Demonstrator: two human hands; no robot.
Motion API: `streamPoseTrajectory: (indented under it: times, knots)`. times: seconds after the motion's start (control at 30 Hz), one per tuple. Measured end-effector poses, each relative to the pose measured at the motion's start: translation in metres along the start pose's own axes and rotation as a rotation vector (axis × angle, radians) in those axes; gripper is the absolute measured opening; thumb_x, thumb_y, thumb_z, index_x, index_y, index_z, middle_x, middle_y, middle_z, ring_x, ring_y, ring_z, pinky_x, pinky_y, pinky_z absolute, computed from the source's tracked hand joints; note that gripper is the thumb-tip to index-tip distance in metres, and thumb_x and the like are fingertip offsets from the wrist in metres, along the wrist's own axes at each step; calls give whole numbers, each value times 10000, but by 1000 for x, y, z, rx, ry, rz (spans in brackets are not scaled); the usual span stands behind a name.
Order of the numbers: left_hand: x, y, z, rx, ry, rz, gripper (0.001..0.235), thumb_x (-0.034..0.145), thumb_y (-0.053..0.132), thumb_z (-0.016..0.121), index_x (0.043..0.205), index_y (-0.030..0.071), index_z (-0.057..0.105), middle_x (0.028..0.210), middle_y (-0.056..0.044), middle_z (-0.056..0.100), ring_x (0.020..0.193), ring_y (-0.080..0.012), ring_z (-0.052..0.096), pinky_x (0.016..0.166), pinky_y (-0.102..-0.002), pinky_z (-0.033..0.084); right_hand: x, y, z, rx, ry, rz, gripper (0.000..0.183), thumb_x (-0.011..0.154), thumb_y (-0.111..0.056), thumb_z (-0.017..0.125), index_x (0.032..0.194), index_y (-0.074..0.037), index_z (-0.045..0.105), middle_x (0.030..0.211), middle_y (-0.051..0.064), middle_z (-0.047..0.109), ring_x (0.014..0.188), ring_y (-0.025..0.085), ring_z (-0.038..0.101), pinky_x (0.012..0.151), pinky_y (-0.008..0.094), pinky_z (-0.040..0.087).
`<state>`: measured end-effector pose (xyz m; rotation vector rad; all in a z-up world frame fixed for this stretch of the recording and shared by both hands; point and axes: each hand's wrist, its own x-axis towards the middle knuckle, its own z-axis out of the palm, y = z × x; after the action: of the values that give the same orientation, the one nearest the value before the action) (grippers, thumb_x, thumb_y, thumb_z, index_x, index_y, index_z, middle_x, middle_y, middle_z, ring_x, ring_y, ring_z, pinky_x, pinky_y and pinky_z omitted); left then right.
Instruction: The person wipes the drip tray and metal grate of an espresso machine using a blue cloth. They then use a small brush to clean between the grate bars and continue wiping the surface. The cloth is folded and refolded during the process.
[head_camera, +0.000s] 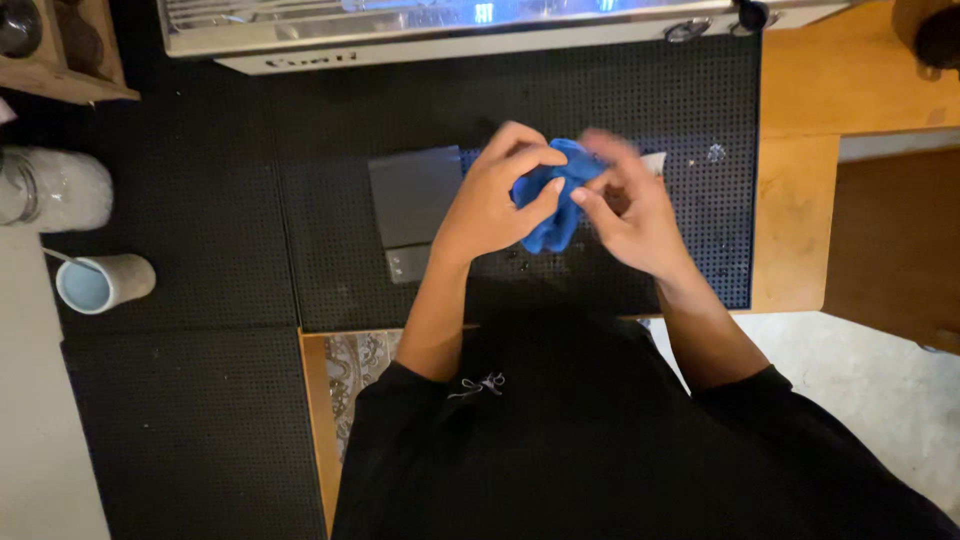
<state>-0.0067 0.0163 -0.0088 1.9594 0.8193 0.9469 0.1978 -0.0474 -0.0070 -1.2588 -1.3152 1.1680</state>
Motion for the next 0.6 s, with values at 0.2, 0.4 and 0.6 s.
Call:
streamPoseTrajectory:
  times: [0.2,0.4,0.6]
  knots:
    - [18,-18,10,-174,437,-214,688,972,174,753,1553,125,388,1481,-115,449,1092,-172,654,837,-278,590,75,1,2,-161,255,-162,169,1100,-120,604,1200,-5,676,803,-17,598,718,32,512,612,222,398]
    - [4,-38,29,-163,444,-339,614,992,128,710,1545,91,446,1360,-124,577,999,-156,665,849,-286,584,239,31,-6,-156,473,-336,172,1087,-122,634,971,4,631,759,15,632,707,90,607,649,280,469]
    - [-12,-44,33,-166,435,-360,476,990,96,665,1447,56,538,1238,-90,660,935,-123,657,835,-266,559,350,98,4,415,428,-418,52,1034,-29,679,1049,-37,630,918,9,636,839,115,588,756,310,470]
